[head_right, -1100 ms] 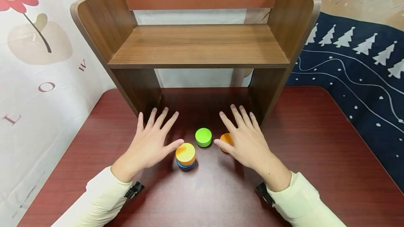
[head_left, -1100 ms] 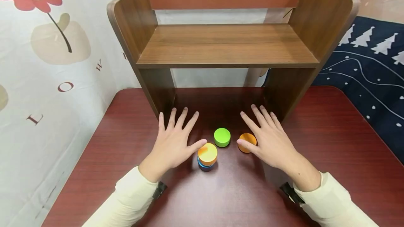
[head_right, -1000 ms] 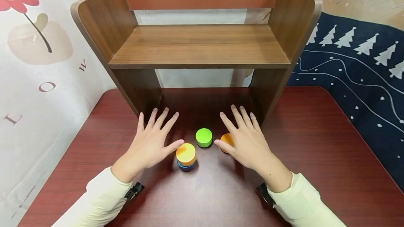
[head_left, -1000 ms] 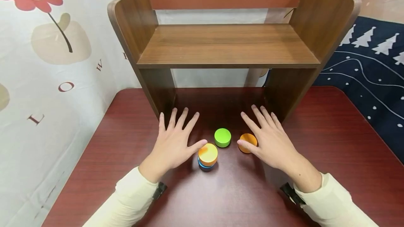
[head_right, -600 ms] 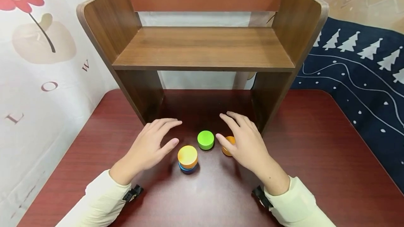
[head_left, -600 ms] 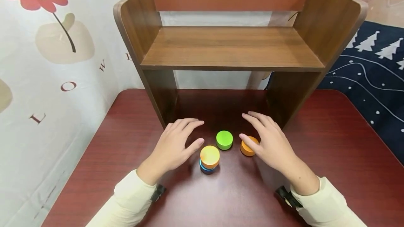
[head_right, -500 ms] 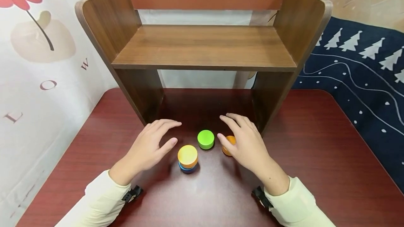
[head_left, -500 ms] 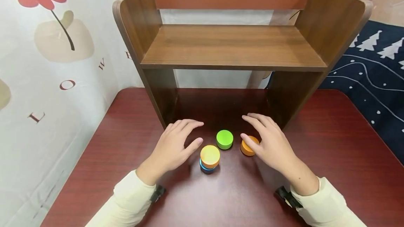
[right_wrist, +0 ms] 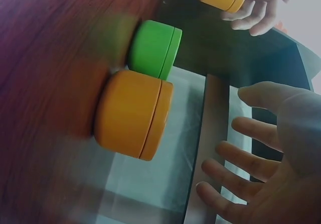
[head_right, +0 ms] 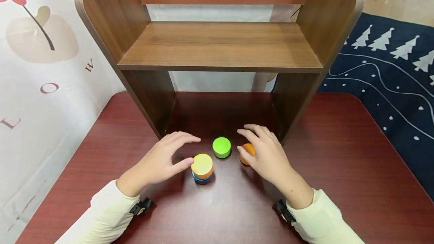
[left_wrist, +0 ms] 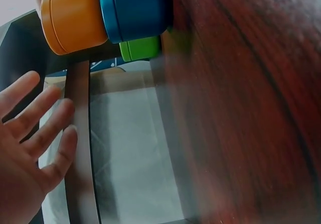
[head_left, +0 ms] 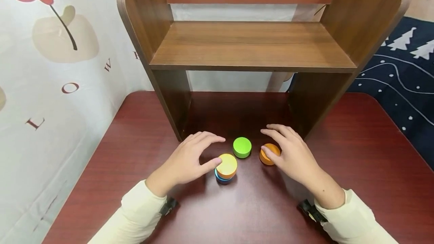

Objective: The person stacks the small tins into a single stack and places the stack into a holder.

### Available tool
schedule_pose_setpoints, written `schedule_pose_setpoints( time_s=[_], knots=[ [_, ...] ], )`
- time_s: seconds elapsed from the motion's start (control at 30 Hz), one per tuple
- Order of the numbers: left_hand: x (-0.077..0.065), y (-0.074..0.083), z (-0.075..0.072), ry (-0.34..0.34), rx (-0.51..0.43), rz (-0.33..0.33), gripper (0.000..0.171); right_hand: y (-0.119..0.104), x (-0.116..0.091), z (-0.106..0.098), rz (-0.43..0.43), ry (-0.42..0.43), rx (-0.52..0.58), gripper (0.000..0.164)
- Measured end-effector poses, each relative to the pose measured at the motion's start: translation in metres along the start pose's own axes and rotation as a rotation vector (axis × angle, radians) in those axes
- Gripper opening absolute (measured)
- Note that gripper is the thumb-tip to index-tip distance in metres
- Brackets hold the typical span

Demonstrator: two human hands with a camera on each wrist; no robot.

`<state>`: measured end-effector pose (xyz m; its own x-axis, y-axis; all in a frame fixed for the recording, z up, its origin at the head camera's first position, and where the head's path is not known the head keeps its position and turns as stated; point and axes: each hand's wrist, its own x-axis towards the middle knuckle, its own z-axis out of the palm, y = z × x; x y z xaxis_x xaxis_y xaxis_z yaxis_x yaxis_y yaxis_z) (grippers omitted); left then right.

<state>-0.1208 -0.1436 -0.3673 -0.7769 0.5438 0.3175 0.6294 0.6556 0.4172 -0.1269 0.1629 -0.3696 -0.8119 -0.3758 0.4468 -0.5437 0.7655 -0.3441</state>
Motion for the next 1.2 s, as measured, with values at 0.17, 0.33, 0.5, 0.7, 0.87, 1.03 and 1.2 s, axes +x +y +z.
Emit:
schedule_pose_setpoints(
  time_s=[0.17, 0.33, 0.5, 0.7, 0.87, 1.03, 1.2],
  knots=[
    [0.0, 0.0, 0.002, -0.044, -0.013, 0.018, 0.053, 0.003, -0.004, -0.001, 0.014, -0.017, 0.007, 0.04],
    [0.0, 0.0, 0.003, -0.066, -0.034, 0.009, 0.058, 0.006, -0.006, -0.004, 0.017, -0.017, -0.002, 0.039],
    [0.003, -0.001, 0.006, -0.082, -0.057, 0.016, 0.068, 0.007, -0.003, -0.005, 0.02, -0.04, -0.013, 0.037],
    [0.0, -0.003, 0.01, -0.121, -0.041, 0.025, 0.077, 0.005, -0.004, -0.002, 0.018, -0.07, -0.005, 0.035],
    [-0.002, -0.004, 0.012, -0.148, -0.04, 0.009, 0.08, 0.004, -0.005, -0.002, 0.014, -0.056, 0.004, 0.035],
    [-0.003, -0.005, 0.013, -0.18, -0.027, -0.018, 0.08, 0.002, -0.003, -0.002, 0.002, -0.061, 0.005, 0.034],
    [-0.002, -0.005, 0.015, -0.202, -0.009, -0.028, 0.08, 0.003, -0.004, -0.003, 0.002, -0.074, -0.007, 0.035]
  ],
)
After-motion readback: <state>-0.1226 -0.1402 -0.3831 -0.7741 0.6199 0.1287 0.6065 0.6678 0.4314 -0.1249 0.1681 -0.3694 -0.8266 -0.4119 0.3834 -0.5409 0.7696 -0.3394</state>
